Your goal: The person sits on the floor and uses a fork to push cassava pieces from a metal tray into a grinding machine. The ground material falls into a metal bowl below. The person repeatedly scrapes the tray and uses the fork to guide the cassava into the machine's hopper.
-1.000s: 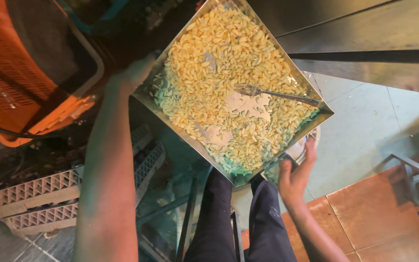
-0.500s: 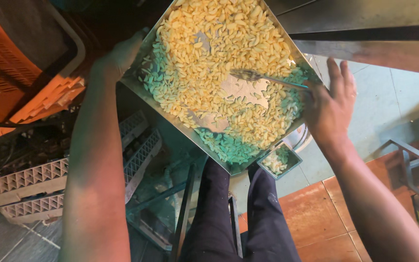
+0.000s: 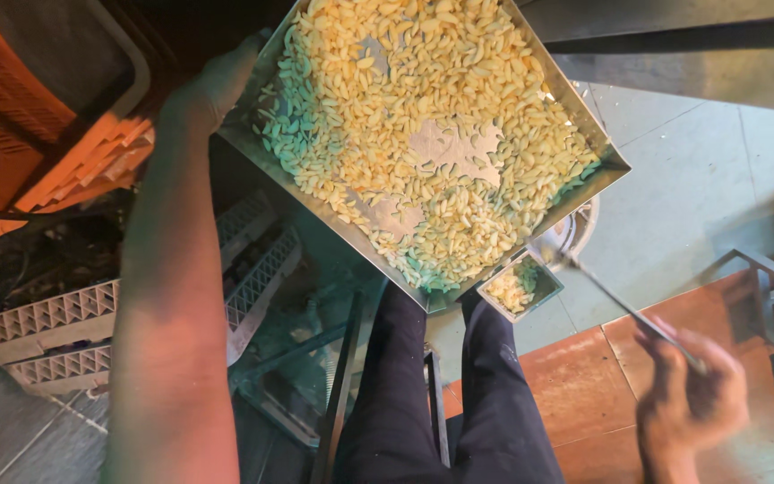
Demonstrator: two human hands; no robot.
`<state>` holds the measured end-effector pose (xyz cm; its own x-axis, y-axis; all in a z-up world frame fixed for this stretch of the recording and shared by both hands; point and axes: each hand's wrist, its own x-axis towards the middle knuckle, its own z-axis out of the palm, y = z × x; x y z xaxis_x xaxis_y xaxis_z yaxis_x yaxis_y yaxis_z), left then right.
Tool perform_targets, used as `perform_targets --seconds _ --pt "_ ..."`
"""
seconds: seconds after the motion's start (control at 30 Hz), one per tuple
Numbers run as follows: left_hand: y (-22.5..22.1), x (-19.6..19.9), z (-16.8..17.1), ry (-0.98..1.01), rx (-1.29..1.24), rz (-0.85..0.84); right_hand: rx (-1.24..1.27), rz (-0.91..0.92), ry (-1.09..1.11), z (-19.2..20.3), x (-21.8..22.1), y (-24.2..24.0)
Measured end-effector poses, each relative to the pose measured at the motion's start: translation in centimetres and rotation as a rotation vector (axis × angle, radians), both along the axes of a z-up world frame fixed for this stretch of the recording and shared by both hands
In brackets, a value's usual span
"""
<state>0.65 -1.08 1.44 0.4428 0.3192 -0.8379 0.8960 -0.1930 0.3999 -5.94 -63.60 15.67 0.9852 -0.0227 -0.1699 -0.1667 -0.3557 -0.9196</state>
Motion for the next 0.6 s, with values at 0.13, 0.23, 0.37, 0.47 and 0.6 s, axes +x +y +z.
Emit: perform_targets --seconds 0.13,0.23,0.37,0.47,0.6 --pt "0.4 -0.4 -0.1 -0.040 -0.030 0.031 0.012 0.052 0.005 -0.4 -3.6 -3.0" --pt "0.6 -0.8 -0.5 -0.086 0.020 -0.051 -0.280 0.243 0.029 -1.9 -4.7 -2.4" --pt "1.5 -1.1 -1.0 -0.134 0.015 -0.074 -0.436 0.370 -0.059 -5.9 -4.0 3.1" --pt "1.5 -1.8 -1.2 -0.059 0.057 -0.036 -0.543 0.471 -0.071 -6.7 -2.8 5.2" --pt "1.3 -0.9 -0.7 -0.137 0.271 -0.341 -0.539 0.378 -0.162 -2.8 -0.7 3.3"
